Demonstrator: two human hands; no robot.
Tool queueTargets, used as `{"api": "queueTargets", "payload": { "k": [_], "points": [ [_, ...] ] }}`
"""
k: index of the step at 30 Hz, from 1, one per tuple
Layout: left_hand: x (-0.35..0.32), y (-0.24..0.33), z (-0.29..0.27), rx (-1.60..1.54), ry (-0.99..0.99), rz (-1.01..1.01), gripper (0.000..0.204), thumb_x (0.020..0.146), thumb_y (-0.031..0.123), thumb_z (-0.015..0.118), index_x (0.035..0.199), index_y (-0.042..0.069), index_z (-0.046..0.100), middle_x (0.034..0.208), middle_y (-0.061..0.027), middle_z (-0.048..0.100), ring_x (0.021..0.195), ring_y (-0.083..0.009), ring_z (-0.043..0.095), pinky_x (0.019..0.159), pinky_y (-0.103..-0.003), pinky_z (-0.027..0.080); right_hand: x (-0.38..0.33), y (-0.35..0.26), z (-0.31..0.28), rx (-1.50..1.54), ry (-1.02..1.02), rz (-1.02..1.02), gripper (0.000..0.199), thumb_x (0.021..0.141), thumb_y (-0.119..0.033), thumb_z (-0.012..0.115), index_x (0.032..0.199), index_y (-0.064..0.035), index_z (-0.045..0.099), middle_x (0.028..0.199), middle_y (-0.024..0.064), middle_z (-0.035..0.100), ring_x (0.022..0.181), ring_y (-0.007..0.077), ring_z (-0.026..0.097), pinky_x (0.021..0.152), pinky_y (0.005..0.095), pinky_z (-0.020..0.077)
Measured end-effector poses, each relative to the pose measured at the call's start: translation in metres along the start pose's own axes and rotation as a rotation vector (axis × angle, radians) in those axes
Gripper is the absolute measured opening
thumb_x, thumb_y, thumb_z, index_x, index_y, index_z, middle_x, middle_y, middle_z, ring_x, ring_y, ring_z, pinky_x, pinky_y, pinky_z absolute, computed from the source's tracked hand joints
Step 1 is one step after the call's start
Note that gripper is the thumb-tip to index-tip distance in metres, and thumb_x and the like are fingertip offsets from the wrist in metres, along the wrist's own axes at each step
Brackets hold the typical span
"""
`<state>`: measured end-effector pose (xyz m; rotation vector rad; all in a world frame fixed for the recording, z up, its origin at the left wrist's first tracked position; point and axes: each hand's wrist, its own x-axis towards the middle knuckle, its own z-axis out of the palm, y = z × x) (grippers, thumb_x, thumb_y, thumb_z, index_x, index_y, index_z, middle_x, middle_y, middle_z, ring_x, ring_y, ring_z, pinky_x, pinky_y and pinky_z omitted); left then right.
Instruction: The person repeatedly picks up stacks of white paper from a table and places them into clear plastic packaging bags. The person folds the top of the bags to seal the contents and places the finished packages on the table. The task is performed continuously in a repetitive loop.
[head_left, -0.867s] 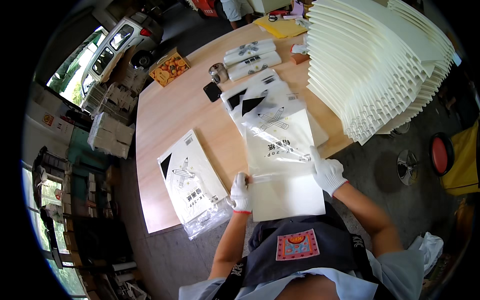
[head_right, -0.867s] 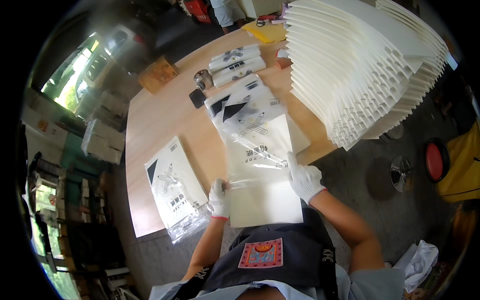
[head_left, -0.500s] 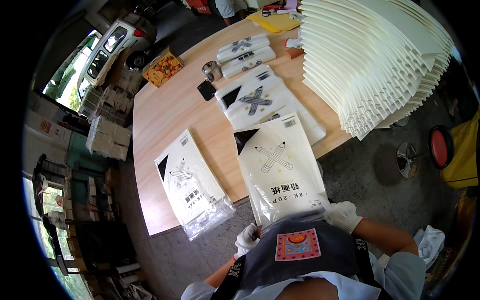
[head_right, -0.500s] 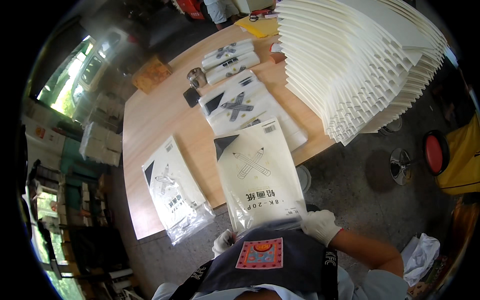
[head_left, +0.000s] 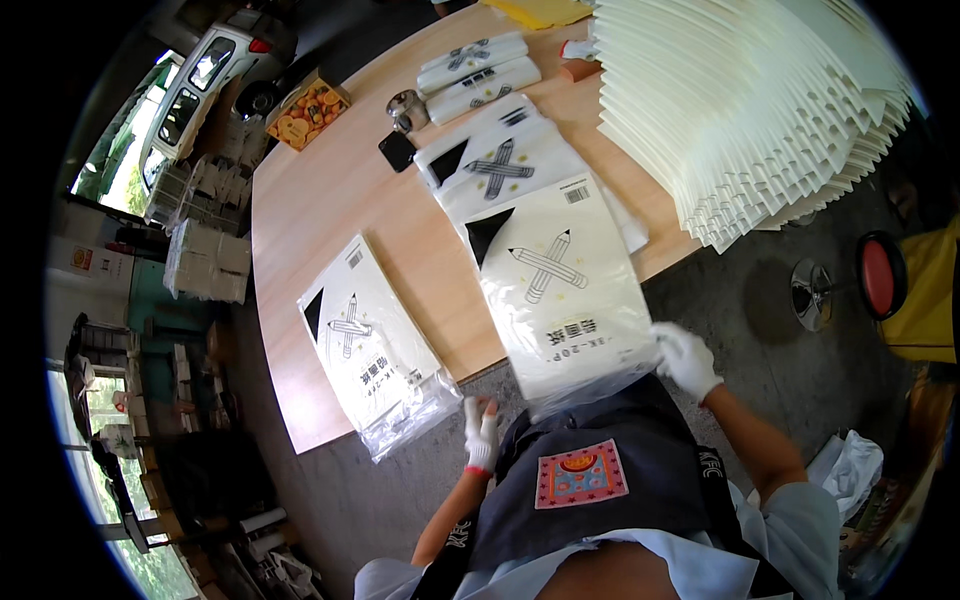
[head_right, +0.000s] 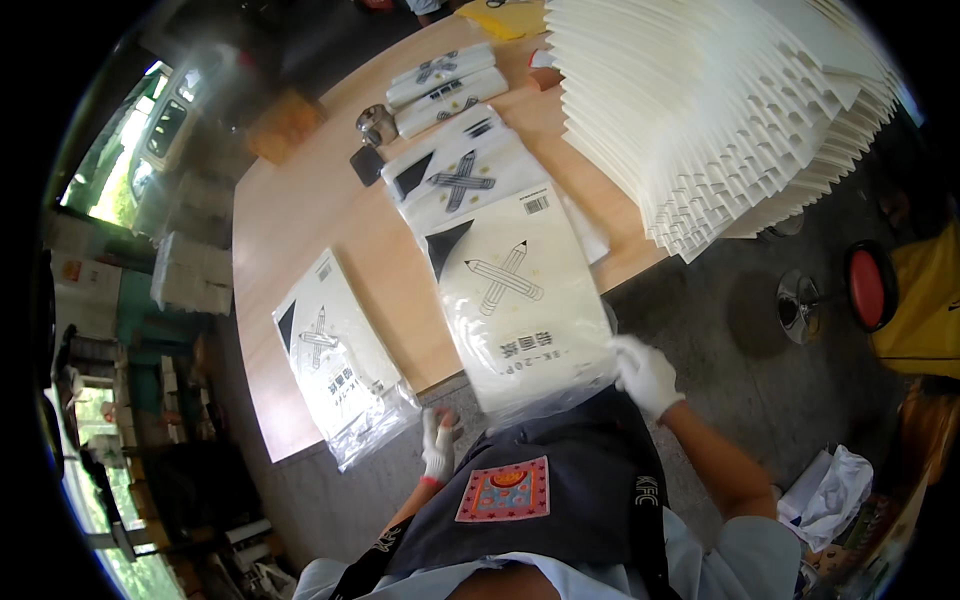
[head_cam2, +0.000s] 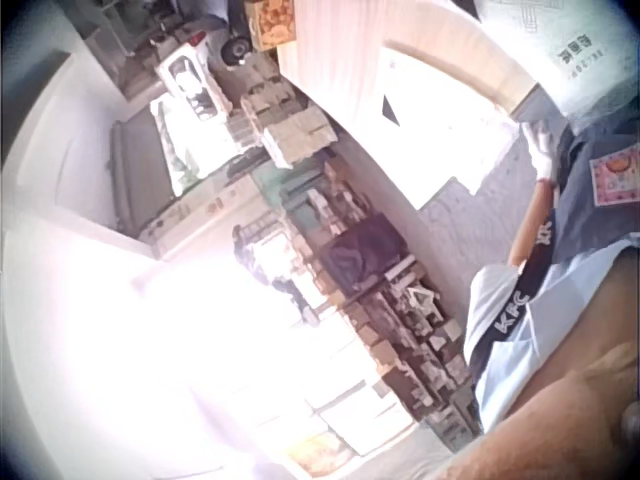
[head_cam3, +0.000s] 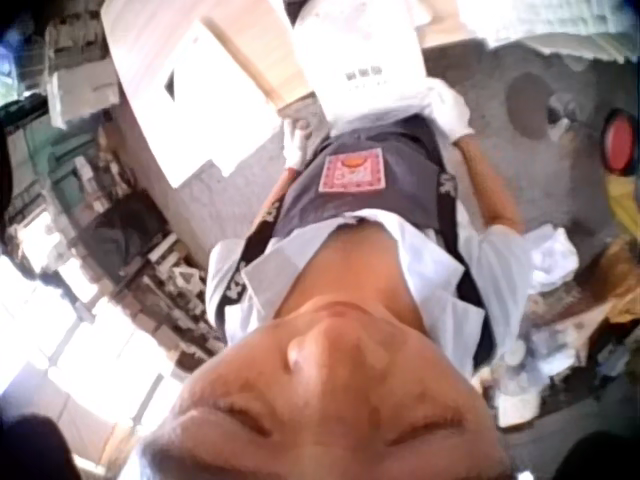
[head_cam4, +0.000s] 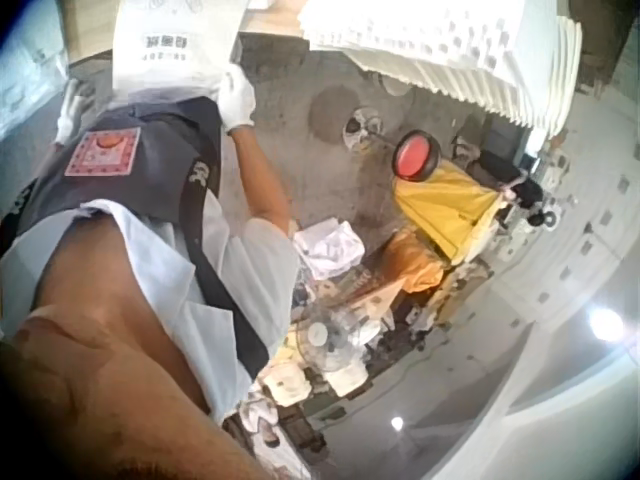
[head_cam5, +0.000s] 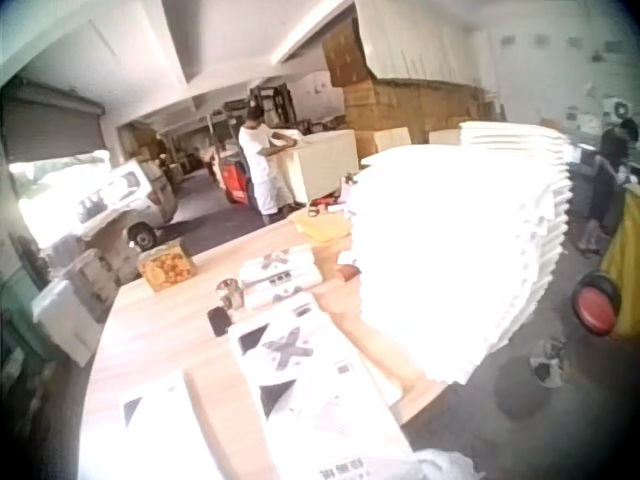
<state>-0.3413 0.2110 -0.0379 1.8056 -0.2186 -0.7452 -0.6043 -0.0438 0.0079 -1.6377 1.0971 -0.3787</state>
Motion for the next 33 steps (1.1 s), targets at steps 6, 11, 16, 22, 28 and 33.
{"api": "queueTargets", "payload": {
  "k": [6, 11, 16, 22, 28, 33],
  "points": [
    [0.022, 0.021, 0.048, 0.445, -0.505, -0.145, 0.032, 0.078, 0.023, 0.071, 0.094, 0.006, 0.049, 0.081, -0.0045, 0.056, 0.075, -0.013, 0.052, 0.068, -0.03, 0.045, 0.04, 0.0, -0.016, 0.347, 0.3, 0.236, 0.036, 0.091, -0.036, 0.046, 0.106, -0.008, 0.063, 0.069, 0.0082, 0.063, 0.049, 0.0099, 0.054, 0.047, 0.0244, 0.0435],
    [0.025, 0.015, 0.053, -0.065, -0.366, -0.028, 0.041, 0.074, 0.012, 0.073, 0.103, 0.006, 0.045, 0.096, -0.0117, 0.062, 0.093, -0.0178, 0.058, 0.078, -0.031, 0.047, 0.055, 0.065, 0.005, 0.068, -0.108, 0.337, 0.039, 0.092, -0.028, 0.054, 0.123, -0.0052, 0.053, 0.109, 0.0115, 0.062, 0.097, 0.0184, 0.06, 0.08, 0.0311, 0.0487],
    [0.016, 0.125, 0.018, 0.334, -0.28, -0.004, 0.055, 0.08, 0.013, 0.065, 0.127, -0.001, 0.039, 0.103, -0.0187, 0.062, 0.096, -0.0238, 0.059, 0.085, -0.034, 0.046, 0.041, 0.016, 0.037, 0.683, -0.574, 0.464, 0.027, 0.094, -0.017, 0.05, 0.116, -0.0015, 0.054, 0.104, 0.0061, 0.06, 0.091, 0.015, 0.059, 0.077, 0.0298, 0.0515],
    [0.008, 0.174, -0.09, 0.079, 0.139, 0.152, 0.053, 0.083, 0.009, 0.058, 0.131, 0.0, 0.039, 0.106, -0.0167, 0.06, 0.086, -0.022, 0.062, 0.069, -0.03, 0.052, 0.093, -0.079, 0.163, 0.449, -0.749, 0.209, 0.043, 0.092, -0.03, 0.054, 0.123, 0.0, 0.051, 0.108, 0.0055, 0.059, 0.093, 0.0142, 0.056, 0.079, 0.0269, 0.0485],
    [0.072, 0.136, -0.215, 0.317, 0.224, 0.08, 0.06, 0.083, 0.013, 0.055, 0.138, 0.008, 0.033, 0.11, -0.0191, 0.059, 0.082, -0.0262, 0.064, 0.067, -0.035, 0.054, 0.125, -0.134, 0.335, 0.313, -0.747, 0.143, 0.057, 0.088, -0.042, 0.055, 0.126, -0.0002, 0.048, 0.123, 0.0201, 0.054, 0.111, 0.0266, 0.053, 0.093, 0.0344, 0.0424],
    [0.109, 0.013, -0.227, 1.125, 0.284, 0.044, 0.075, 0.084, 0.048, 0.054, 0.145, 0.017, 0.021, 0.144, -0.029, 0.022, 0.127, -0.0433, 0.033, 0.104, -0.044, 0.032, 0.1, -0.125, 0.344, 0.078, -0.679, 0.257, 0.04, 0.078, -0.026, 0.07, 0.108, -0.002, 0.058, 0.096, 0.0144, 0.065, 0.087, 0.0245, 0.062, 0.078, 0.0359, 0.0488]
  ]
}}
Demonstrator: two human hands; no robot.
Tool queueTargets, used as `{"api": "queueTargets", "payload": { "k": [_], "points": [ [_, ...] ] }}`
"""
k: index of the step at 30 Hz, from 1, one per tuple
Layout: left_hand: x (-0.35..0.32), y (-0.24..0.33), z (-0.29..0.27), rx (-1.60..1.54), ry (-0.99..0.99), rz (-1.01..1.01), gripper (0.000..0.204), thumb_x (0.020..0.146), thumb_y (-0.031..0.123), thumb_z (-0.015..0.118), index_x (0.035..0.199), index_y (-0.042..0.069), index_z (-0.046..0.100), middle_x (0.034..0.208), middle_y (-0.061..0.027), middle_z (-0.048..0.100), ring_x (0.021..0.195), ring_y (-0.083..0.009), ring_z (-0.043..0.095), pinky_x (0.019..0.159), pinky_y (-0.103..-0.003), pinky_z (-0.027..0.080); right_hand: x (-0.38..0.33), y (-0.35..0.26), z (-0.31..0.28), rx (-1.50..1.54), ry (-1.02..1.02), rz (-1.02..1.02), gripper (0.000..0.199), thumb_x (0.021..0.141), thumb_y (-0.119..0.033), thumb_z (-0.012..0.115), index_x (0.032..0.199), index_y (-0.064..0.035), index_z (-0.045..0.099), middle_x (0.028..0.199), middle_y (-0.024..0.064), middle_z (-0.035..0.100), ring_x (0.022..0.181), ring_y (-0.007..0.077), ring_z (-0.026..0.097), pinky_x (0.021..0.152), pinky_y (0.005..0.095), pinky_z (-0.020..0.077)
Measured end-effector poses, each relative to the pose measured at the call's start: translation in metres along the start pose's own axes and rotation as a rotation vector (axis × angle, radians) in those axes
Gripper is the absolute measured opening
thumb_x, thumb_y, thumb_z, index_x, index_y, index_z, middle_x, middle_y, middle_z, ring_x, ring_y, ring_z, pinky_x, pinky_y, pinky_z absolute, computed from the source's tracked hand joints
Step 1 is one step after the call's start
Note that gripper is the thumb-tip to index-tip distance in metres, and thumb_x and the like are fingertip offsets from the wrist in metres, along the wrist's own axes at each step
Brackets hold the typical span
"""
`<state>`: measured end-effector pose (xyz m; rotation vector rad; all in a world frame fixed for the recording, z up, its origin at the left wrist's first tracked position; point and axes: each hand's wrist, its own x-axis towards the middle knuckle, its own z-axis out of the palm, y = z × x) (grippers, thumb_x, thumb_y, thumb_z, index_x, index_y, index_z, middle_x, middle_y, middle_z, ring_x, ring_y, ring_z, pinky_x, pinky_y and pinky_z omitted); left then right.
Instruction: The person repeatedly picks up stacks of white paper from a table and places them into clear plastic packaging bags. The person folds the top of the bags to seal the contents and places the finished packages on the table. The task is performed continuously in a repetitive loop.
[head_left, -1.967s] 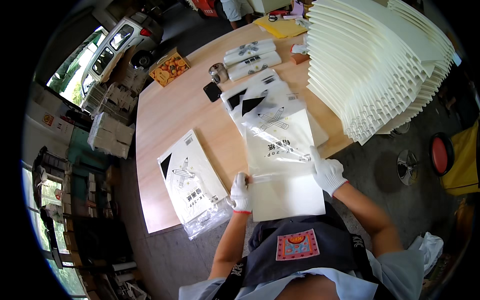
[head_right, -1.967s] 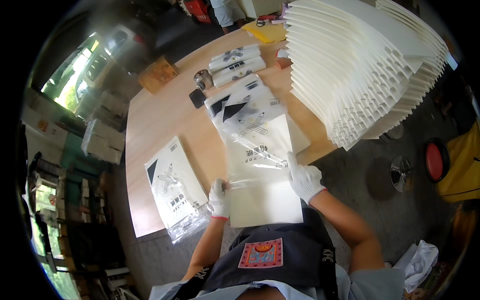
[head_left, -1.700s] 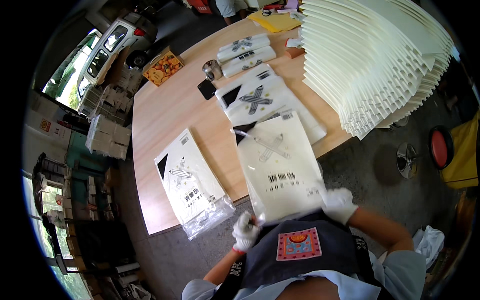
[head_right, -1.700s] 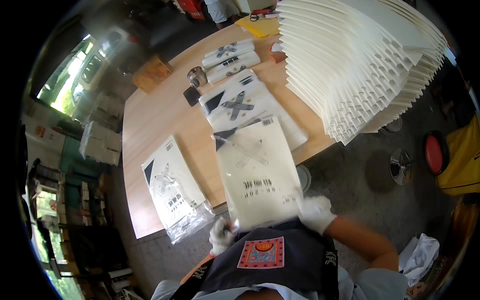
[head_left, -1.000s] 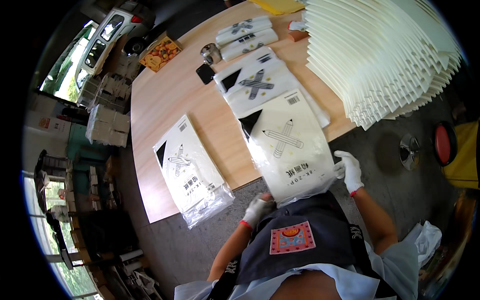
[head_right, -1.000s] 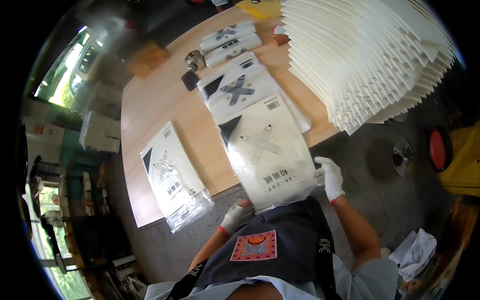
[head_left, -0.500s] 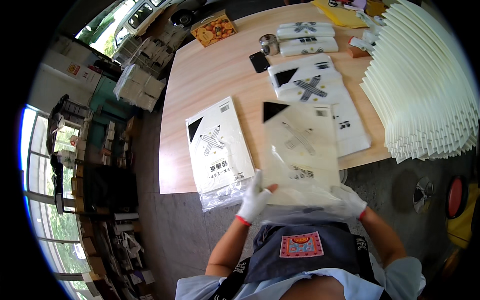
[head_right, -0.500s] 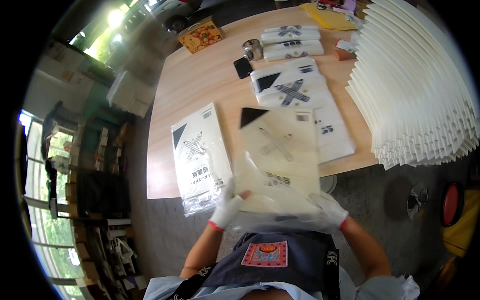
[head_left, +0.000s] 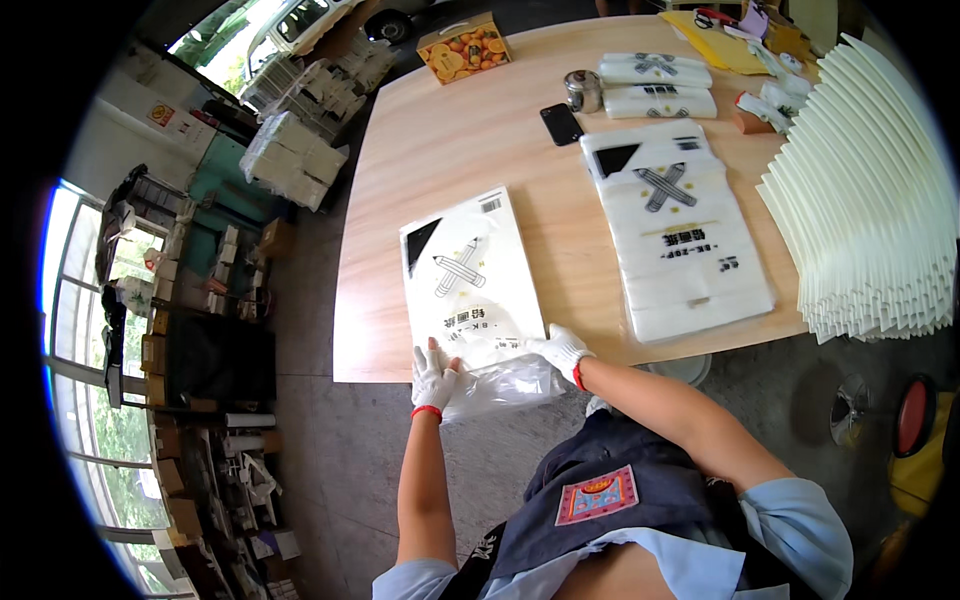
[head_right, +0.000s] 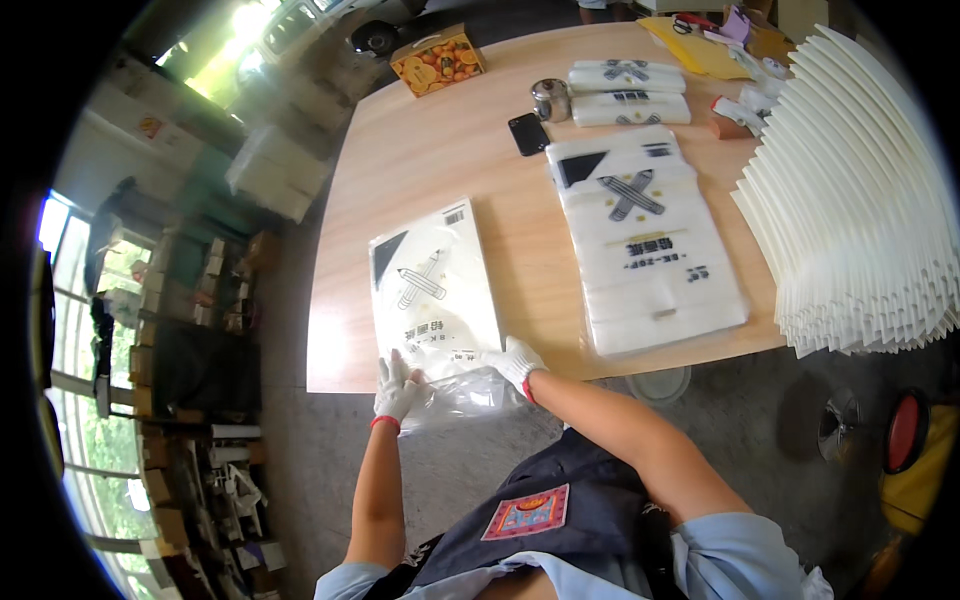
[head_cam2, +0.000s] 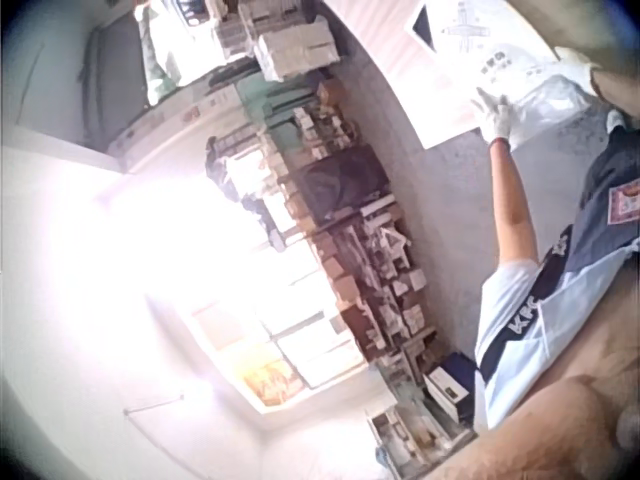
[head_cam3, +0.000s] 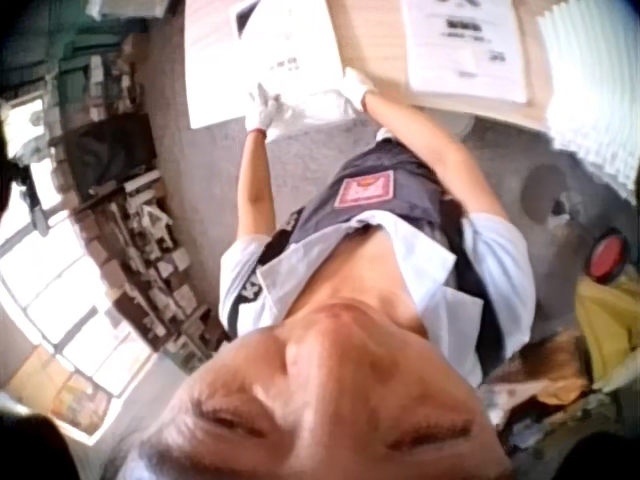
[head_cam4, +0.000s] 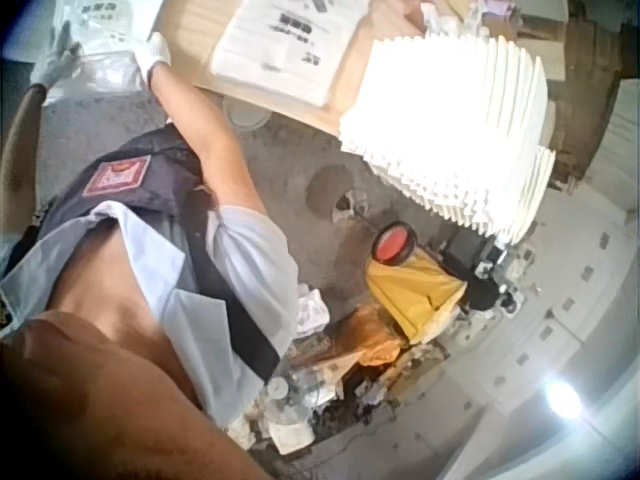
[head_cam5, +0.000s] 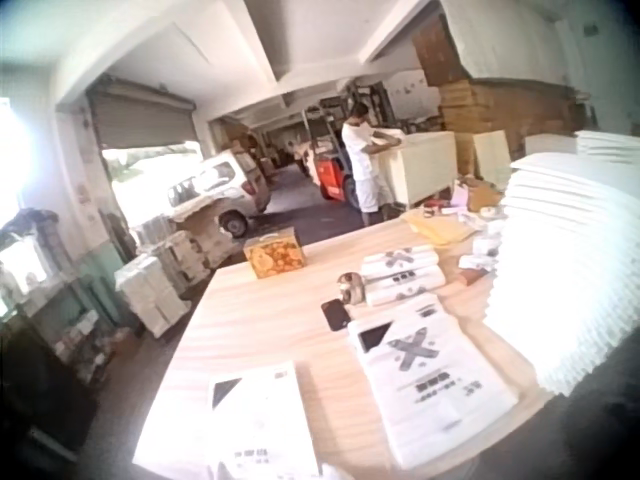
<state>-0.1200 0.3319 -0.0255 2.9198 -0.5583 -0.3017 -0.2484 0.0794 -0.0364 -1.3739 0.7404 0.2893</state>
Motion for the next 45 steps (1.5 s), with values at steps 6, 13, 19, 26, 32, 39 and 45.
{"api": "queueTargets", "payload": {
  "k": [6, 13, 19, 26, 32, 39, 45],
  "points": [
    [0.005, 0.032, -0.04, 0.241, -0.249, -0.152, 0.079, 0.084, 0.046, 0.053, 0.146, 0.011, 0.017, 0.148, -0.0257, 0.017, 0.136, -0.0403, 0.022, 0.107, -0.043, 0.028, -0.086, 0.042, -0.026, 0.12, -0.534, 0.18, 0.026, 0.083, -0.021, 0.066, 0.103, -0.0053, 0.06, 0.082, 0.0064, 0.068, 0.054, 0.0086, 0.056, 0.049, 0.0242, 0.0473],
    [0.002, 0.272, -0.029, -0.364, 0.082, 0.704, 0.032, 0.08, 0.02, 0.066, 0.111, 0.015, 0.061, 0.107, -0.0113, 0.063, 0.101, -0.0277, 0.058, 0.084, -0.04, 0.046, -0.126, 0.086, -0.113, 0.285, -0.059, -0.035, 0.026, 0.084, -0.022, 0.061, 0.103, -0.0044, 0.058, 0.083, 0.0057, 0.065, 0.066, 0.0137, 0.06, 0.058, 0.0277, 0.0503],
    [-0.029, 0.422, 0.057, -0.014, -0.104, 0.963, 0.026, 0.077, 0.029, 0.066, 0.099, 0.014, 0.067, 0.1, -0.0087, 0.066, 0.091, -0.0282, 0.061, 0.079, -0.036, 0.048, -0.162, 0.101, -0.142, 0.473, 0.153, -0.113, 0.022, 0.087, -0.023, 0.059, 0.1, -0.0059, 0.059, 0.084, 0.006, 0.065, 0.066, 0.0129, 0.06, 0.057, 0.0272, 0.0497],
    [0.029, 0.426, 0.074, -0.439, -0.552, 0.838, 0.025, 0.082, 0.026, 0.055, 0.085, 0.006, 0.069, 0.089, -0.012, 0.068, 0.083, -0.0234, 0.063, 0.076, -0.034, 0.047, -0.179, 0.091, -0.192, 0.546, 0.324, -0.213, 0.033, 0.088, -0.032, 0.059, 0.103, -0.0032, 0.059, 0.086, 0.0077, 0.066, 0.065, 0.0133, 0.061, 0.054, 0.0249, 0.0488],
    [0.025, 0.437, 0.032, -0.521, -0.383, 0.892, 0.03, 0.088, 0.029, 0.05, 0.085, 0.006, 0.068, 0.081, -0.0115, 0.067, 0.079, -0.0226, 0.063, 0.074, -0.033, 0.046, -0.125, 0.015, -0.241, 0.573, 0.457, -0.429, 0.024, 0.09, -0.031, 0.057, 0.088, -0.0068, 0.056, 0.072, 0.0027, 0.058, 0.052, 0.0108, 0.054, 0.044, 0.0235, 0.0437],
    [0.066, 0.475, -0.061, -1.764, -0.801, 0.708, 0.027, 0.089, 0.001, 0.046, 0.114, 0.008, 0.049, 0.075, -0.0062, 0.057, 0.065, -0.015, 0.056, 0.062, -0.028, 0.049, -0.063, 0.08, -0.287, -0.664, 0.869, -0.128, 0.05, 0.088, -0.051, 0.048, 0.104, -0.0049, 0.061, 0.08, 0.01, 0.065, 0.065, 0.0201, 0.063, 0.069, 0.0355, 0.0513],
    [0.037, 0.461, -0.084, -1.023, -0.684, 0.704, 0.028, 0.091, 0.002, 0.05, 0.118, 0.006, 0.046, 0.107, -0.006, 0.065, 0.056, -0.0055, 0.047, 0.048, -0.016, 0.037, -0.182, -0.049, -0.26, -0.125, 0.41, -0.375, 0.035, 0.09, -0.037, 0.048, 0.098, -0.0066, 0.063, 0.09, 0.0138, 0.066, 0.085, 0.0309, 0.062, 0.078, 0.0401, 0.047]
  ]
}}
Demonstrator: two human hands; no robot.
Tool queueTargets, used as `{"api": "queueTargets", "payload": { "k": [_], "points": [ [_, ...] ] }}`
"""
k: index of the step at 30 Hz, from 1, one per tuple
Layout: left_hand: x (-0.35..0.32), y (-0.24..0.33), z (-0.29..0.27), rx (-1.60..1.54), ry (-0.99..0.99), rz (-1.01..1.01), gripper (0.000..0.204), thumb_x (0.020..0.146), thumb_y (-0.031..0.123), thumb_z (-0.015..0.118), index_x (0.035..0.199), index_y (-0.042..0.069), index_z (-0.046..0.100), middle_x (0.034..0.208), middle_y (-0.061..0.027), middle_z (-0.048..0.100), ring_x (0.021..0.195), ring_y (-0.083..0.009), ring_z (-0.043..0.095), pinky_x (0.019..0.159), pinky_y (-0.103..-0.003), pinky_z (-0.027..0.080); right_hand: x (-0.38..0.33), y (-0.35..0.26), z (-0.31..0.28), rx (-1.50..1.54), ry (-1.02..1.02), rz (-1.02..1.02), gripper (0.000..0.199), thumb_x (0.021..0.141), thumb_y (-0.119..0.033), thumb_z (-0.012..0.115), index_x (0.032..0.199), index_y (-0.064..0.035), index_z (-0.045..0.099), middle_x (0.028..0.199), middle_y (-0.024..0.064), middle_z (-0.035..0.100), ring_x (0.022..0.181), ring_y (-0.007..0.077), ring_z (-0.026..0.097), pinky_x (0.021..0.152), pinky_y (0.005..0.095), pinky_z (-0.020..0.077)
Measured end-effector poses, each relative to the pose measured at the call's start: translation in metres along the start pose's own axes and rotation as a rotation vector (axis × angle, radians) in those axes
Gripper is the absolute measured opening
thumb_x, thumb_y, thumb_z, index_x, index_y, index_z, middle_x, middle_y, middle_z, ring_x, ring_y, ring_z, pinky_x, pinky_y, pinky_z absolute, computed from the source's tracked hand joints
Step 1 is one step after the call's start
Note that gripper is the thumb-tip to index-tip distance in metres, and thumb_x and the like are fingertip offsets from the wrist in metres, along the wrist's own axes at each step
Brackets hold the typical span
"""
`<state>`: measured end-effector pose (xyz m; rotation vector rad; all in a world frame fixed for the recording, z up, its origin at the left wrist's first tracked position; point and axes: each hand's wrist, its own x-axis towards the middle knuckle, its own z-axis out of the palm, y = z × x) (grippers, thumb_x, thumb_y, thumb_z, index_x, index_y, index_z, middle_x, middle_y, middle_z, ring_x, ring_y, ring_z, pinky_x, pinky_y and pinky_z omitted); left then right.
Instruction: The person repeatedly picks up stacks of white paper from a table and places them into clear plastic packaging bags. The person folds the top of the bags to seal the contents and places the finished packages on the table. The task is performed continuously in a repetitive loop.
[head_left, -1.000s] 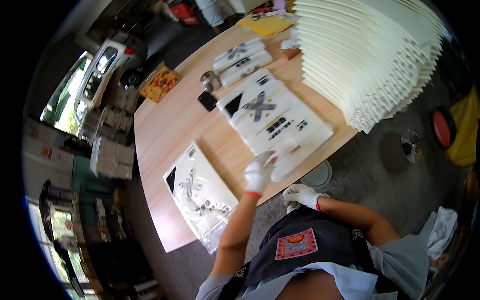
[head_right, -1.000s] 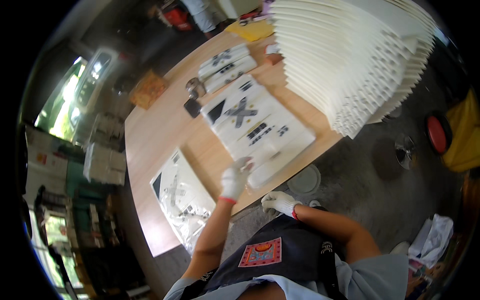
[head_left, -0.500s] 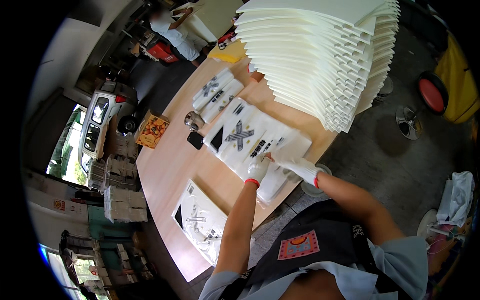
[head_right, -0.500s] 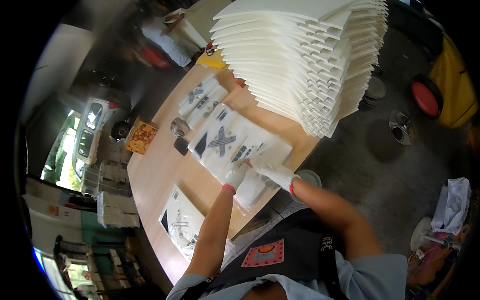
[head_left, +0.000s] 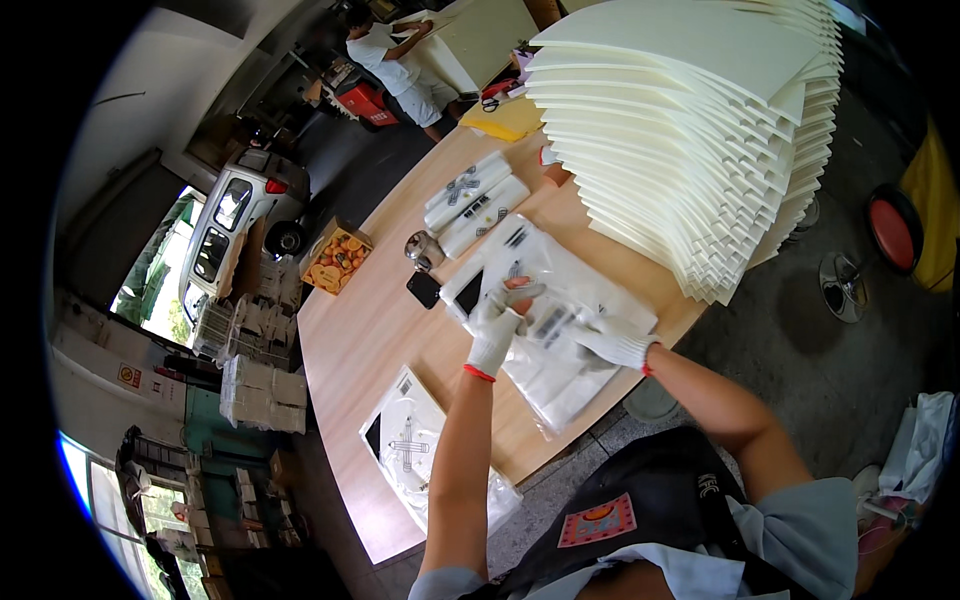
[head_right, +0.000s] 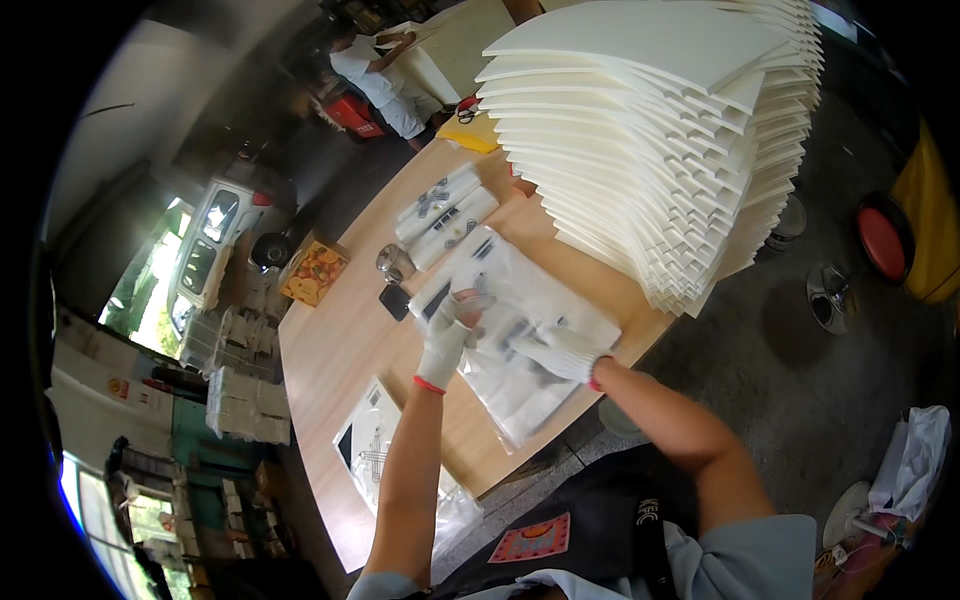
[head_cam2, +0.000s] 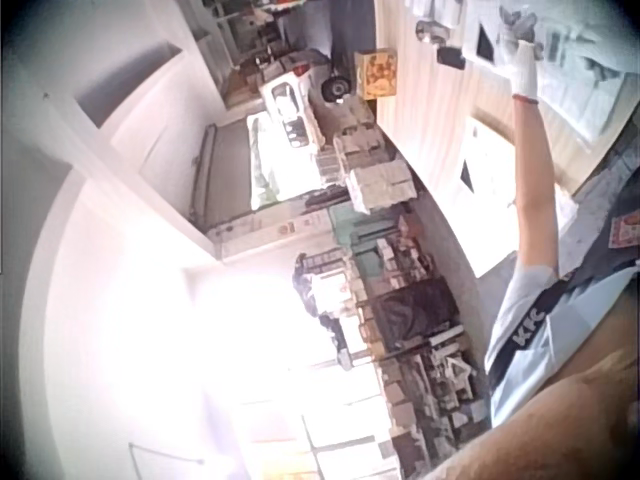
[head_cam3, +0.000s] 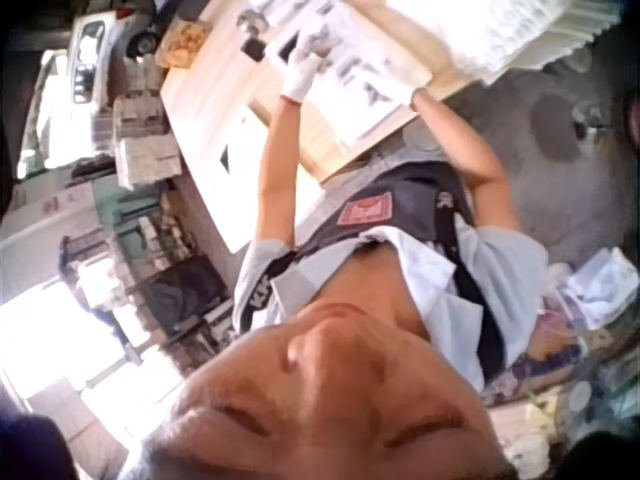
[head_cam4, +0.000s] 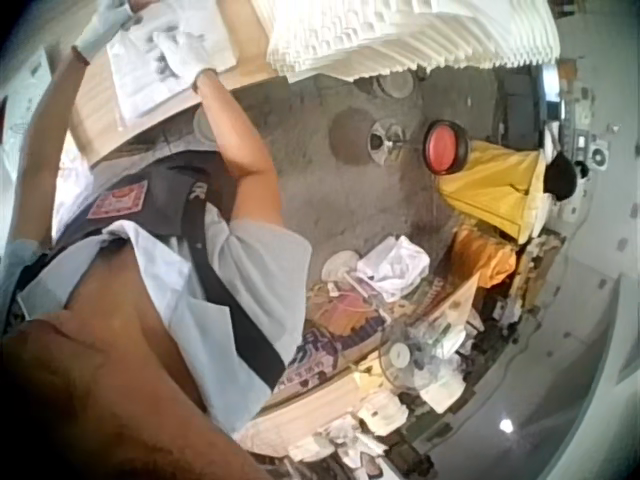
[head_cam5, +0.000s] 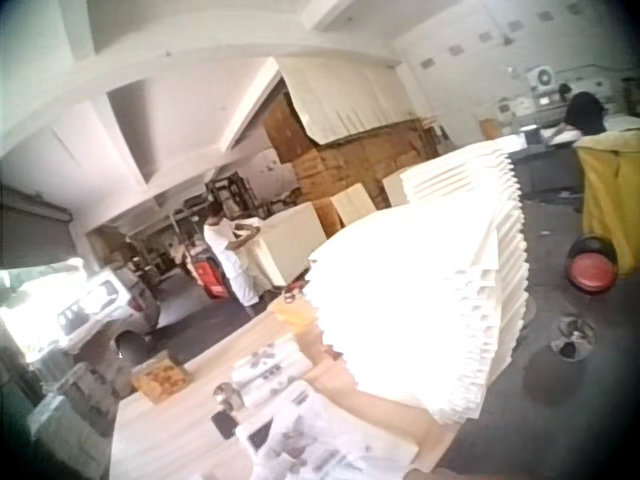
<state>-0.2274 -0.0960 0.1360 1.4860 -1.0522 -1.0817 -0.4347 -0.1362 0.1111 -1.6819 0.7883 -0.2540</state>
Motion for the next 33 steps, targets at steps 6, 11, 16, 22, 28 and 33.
{"api": "queueTargets", "payload": {
  "k": [6, 11, 16, 22, 28, 33],
  "points": [
    [-0.013, 0.036, 0.015, 0.173, -0.024, 0.074, 0.03, 0.09, 0.001, 0.052, 0.119, 0.002, 0.049, 0.1, -0.0065, 0.068, 0.054, -0.0041, 0.045, 0.046, -0.017, 0.037, 0.074, 0.033, 0.046, -0.637, 0.167, -0.461, 0.026, 0.088, -0.017, 0.048, 0.112, -0.0091, 0.054, 0.104, 0.0117, 0.054, 0.096, 0.0251, 0.054, 0.086, 0.0352, 0.0439],
    [-0.014, 0.021, -0.002, 0.363, -0.126, 0.236, 0.037, 0.085, 0.002, 0.059, 0.121, 0.001, 0.049, 0.094, -0.0065, 0.068, 0.065, -0.0085, 0.052, 0.058, -0.023, 0.045, 0.03, 0.001, 0.01, -0.731, -0.12, -0.438, 0.032, 0.085, -0.032, 0.055, 0.11, -0.0128, 0.061, 0.1, 0.0119, 0.062, 0.095, 0.0248, 0.06, 0.083, 0.0388, 0.0466],
    [-0.032, 0.1, 0.019, 1.413, 0.227, 0.478, 0.049, 0.078, 0.028, 0.07, 0.121, 0.012, 0.052, 0.107, -0.0136, 0.063, 0.09, -0.031, 0.062, 0.074, -0.04, 0.048, -0.105, -0.082, -0.111, -0.769, 0.361, -0.961, 0.018, 0.089, -0.026, 0.054, 0.094, -0.0118, 0.064, 0.084, 0.0064, 0.064, 0.074, 0.0207, 0.062, 0.069, 0.0348, 0.0496],
    [-0.007, 0.159, 0.057, 0.596, -0.034, 0.608, 0.046, 0.086, 0.03, 0.062, 0.122, 0.004, 0.05, 0.115, -0.0136, 0.059, 0.095, -0.0232, 0.06, 0.078, -0.033, 0.048, -0.159, -0.135, -0.237, -1.331, 1.04, -0.701, 0.024, 0.085, -0.032, 0.056, 0.094, -0.0105, 0.064, 0.087, 0.005, 0.064, 0.08, 0.024, 0.061, 0.075, 0.0349, 0.0481],
    [0.008, 0.201, 0.135, 0.058, -0.482, 0.352, 0.057, 0.093, 0.043, 0.048, 0.128, -0.001, 0.043, 0.118, -0.0145, 0.057, 0.092, -0.0193, 0.058, 0.082, -0.032, 0.048, -0.155, -0.141, -0.295, -1.526, 0.818, -0.65, 0.025, 0.086, -0.033, 0.053, 0.094, -0.0126, 0.065, 0.084, 0.0038, 0.063, 0.078, 0.0226, 0.06, 0.07, 0.0354, 0.0471],
    [0.033, 0.222, 0.158, -0.621, -0.776, -0.112, 0.05, 0.092, 0.042, 0.048, 0.12, 0.0, 0.047, 0.11, -0.0148, 0.058, 0.09, -0.0232, 0.059, 0.079, -0.036, 0.05, -0.161, -0.186, -0.241, -1.721, 0.881, -0.881, 0.023, 0.084, -0.035, 0.055, 0.092, -0.0163, 0.066, 0.076, 0.0045, 0.06, 0.075, 0.0213, 0.06, 0.062, 0.0385, 0.0465]
  ]
}}
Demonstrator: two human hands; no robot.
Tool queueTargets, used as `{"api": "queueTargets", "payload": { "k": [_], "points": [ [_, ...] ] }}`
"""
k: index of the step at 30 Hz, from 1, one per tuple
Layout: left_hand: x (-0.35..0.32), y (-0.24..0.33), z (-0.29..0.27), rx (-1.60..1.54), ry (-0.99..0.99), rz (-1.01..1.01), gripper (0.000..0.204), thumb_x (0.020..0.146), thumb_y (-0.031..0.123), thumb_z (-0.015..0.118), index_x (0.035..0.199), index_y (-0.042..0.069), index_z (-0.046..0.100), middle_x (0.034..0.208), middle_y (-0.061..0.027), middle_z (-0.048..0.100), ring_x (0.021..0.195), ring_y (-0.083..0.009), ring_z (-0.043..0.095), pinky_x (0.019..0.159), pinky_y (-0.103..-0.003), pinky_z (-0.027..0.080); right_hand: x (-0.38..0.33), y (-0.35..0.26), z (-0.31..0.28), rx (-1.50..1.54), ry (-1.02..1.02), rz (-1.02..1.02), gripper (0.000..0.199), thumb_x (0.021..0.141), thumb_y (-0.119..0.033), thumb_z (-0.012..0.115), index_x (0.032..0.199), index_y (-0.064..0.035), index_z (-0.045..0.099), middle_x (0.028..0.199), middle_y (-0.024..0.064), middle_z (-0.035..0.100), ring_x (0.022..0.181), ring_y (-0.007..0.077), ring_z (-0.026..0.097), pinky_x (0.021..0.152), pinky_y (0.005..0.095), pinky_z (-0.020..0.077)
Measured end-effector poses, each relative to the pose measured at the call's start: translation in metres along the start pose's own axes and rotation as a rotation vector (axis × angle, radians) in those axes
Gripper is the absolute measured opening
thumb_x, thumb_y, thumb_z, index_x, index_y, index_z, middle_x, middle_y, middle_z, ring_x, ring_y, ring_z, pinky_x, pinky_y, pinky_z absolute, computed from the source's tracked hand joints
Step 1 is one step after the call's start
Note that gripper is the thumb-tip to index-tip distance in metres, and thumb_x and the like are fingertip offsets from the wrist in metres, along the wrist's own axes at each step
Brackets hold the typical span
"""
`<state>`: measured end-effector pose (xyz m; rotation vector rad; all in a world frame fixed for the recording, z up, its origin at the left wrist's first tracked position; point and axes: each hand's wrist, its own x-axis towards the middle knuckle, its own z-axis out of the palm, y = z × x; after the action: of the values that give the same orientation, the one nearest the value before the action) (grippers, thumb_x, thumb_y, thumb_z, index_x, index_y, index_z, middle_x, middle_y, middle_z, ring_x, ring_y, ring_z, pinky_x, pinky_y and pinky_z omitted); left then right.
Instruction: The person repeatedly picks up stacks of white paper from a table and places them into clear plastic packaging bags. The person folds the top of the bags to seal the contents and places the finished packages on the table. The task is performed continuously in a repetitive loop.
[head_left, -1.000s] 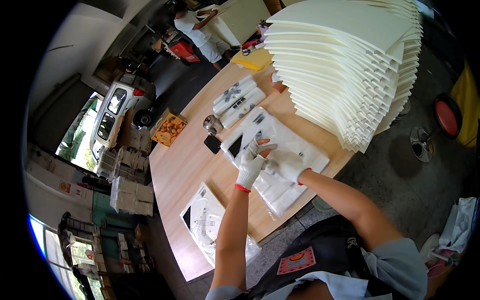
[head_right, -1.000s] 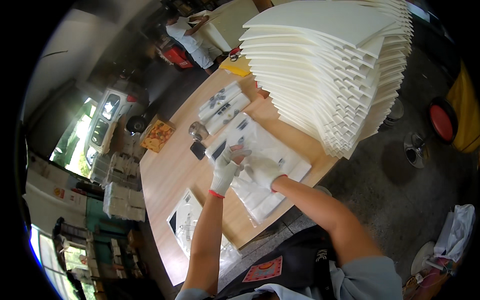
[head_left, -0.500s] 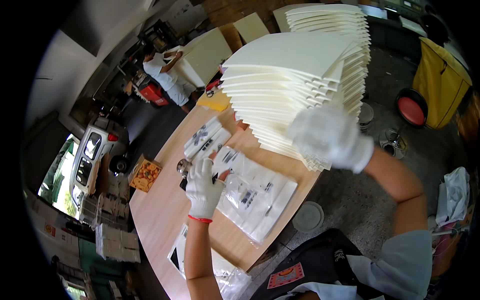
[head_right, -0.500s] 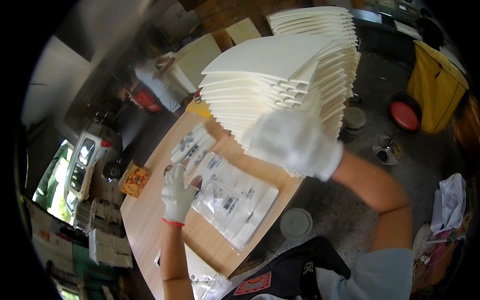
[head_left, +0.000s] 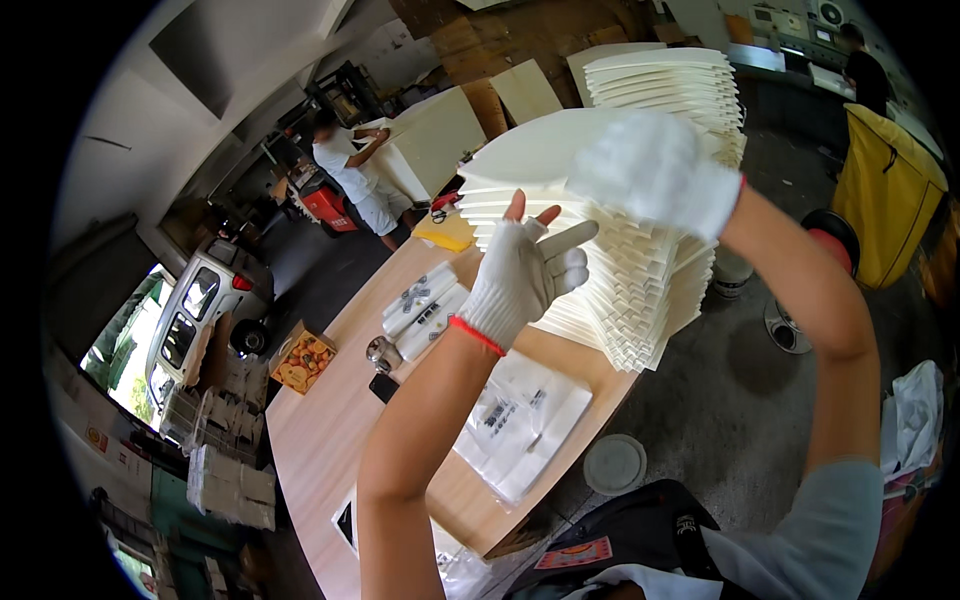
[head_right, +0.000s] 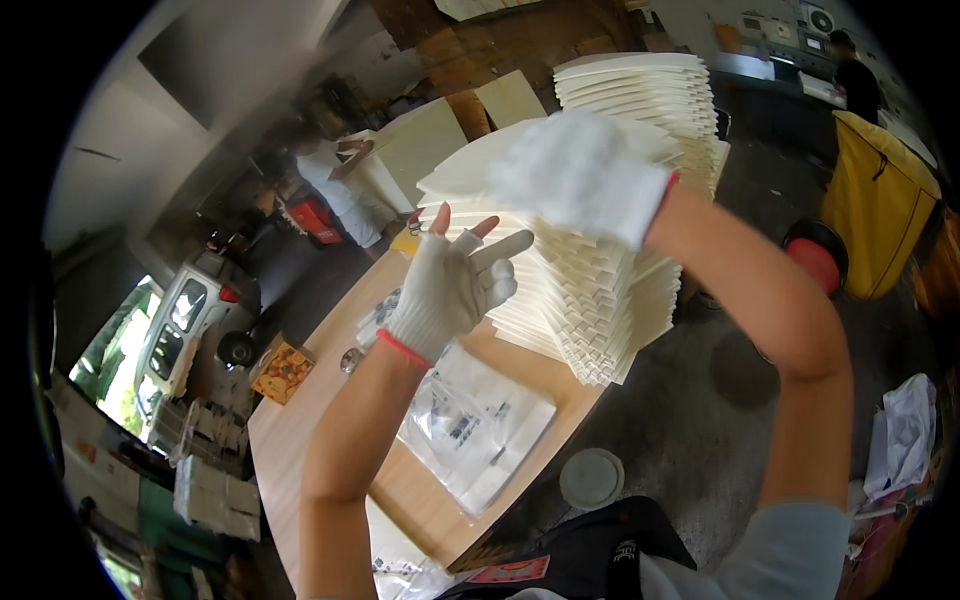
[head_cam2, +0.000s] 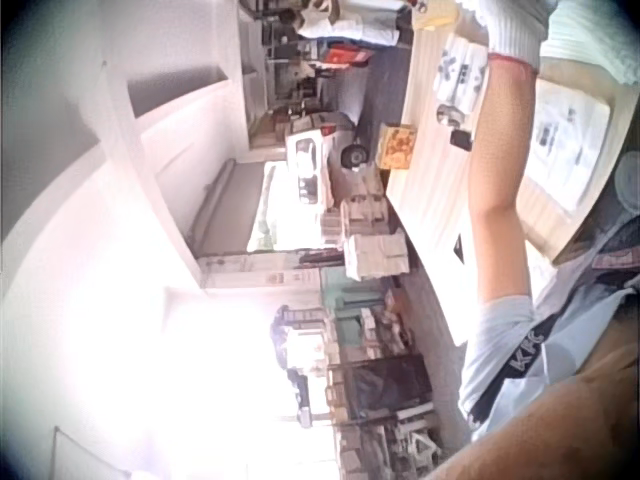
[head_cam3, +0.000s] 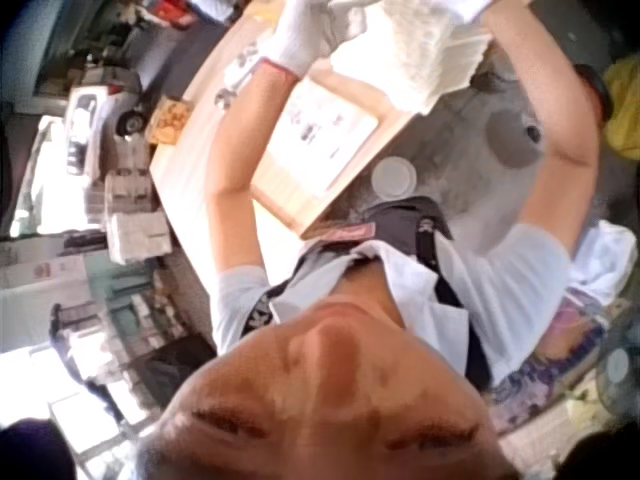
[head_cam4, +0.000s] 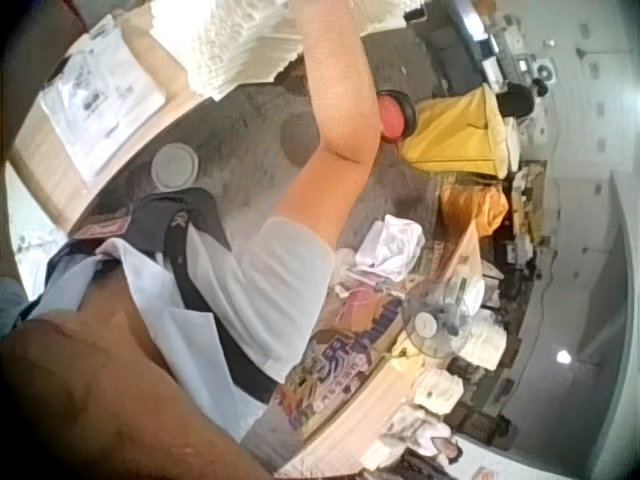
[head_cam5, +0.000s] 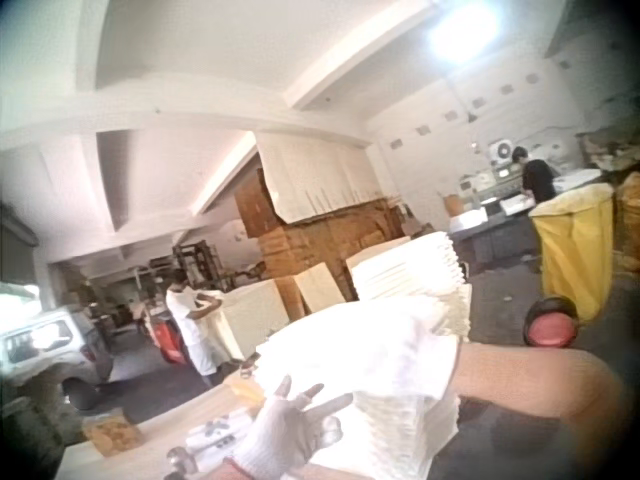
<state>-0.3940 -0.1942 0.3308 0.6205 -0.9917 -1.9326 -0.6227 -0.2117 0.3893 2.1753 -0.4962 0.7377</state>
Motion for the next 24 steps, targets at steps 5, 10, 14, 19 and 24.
{"api": "queueTargets", "payload": {
  "k": [5, 10, 14, 19, 24],
  "points": [
    [-0.044, 0.012, 0.015, 0.23, 0.544, 0.0, 0.032, 0.089, 0.018, 0.047, 0.114, -0.003, 0.05, 0.095, -0.0153, 0.062, 0.084, -0.0258, 0.064, 0.076, -0.04, 0.055, -0.008, -0.04, -0.04, 0.15, 0.226, 0.197, 0.038, 0.083, -0.044, 0.058, 0.105, -0.0139, 0.062, 0.075, 0.0066, 0.064, 0.065, 0.0246, 0.062, 0.06, 0.0364, 0.0487],
    [-0.114, 0.037, -0.036, 0.288, 0.471, -0.087, 0.035, 0.086, 0.006, 0.047, 0.117, -0.008, 0.049, 0.102, -0.0174, 0.063, 0.084, -0.0231, 0.066, 0.076, -0.034, 0.055, -0.054, -0.03, -0.021, 0.872, -0.452, 0.863, 0.049, 0.09, -0.031, 0.054, 0.131, -0.0044, 0.047, 0.111, 0.0084, 0.06, 0.101, 0.0205, 0.057, 0.088, 0.0315, 0.0435],
    [-0.121, 0.001, 0.018, 1.243, 0.412, -0.089, 0.041, 0.084, 0.007, 0.052, 0.12, -0.01, 0.044, 0.106, -0.0158, 0.061, 0.087, -0.0223, 0.065, 0.076, -0.033, 0.053, -0.066, -0.1, 0.008, 1.613, -0.027, 0.904, 0.042, 0.092, -0.022, 0.054, 0.128, -0.0017, 0.048, 0.13, 0.0102, 0.049, 0.123, 0.018, 0.042, 0.103, 0.0285, 0.032],
    [-0.113, -0.155, 0.027, 1.767, 0.658, 0.516, 0.099, 0.066, 0.02, 0.072, 0.143, -0.001, 0.014, 0.145, -0.0315, 0.013, 0.134, -0.0518, 0.01, 0.11, -0.049, 0.017, -0.057, -0.203, 0.009, 1.356, 0.015, 0.876, 0.053, 0.083, -0.033, 0.066, 0.124, -0.003, 0.05, 0.106, 0.0164, 0.06, 0.096, 0.0258, 0.06, 0.082, 0.0344, 0.0461],
    [-0.138, -0.17, -0.032, 1.748, 0.78, 0.595, 0.091, 0.066, 0.022, 0.076, 0.139, 0.0, 0.027, 0.137, -0.0237, 0.033, 0.126, -0.0419, 0.033, 0.104, -0.048, 0.029, -0.123, -0.218, 0.042, 1.031, -0.175, 0.879, 0.029, 0.083, -0.028, 0.062, 0.101, -0.0057, 0.062, 0.075, 0.0131, 0.061, 0.064, 0.0294, 0.06, 0.06, 0.0376, 0.0481]
  ]
}}
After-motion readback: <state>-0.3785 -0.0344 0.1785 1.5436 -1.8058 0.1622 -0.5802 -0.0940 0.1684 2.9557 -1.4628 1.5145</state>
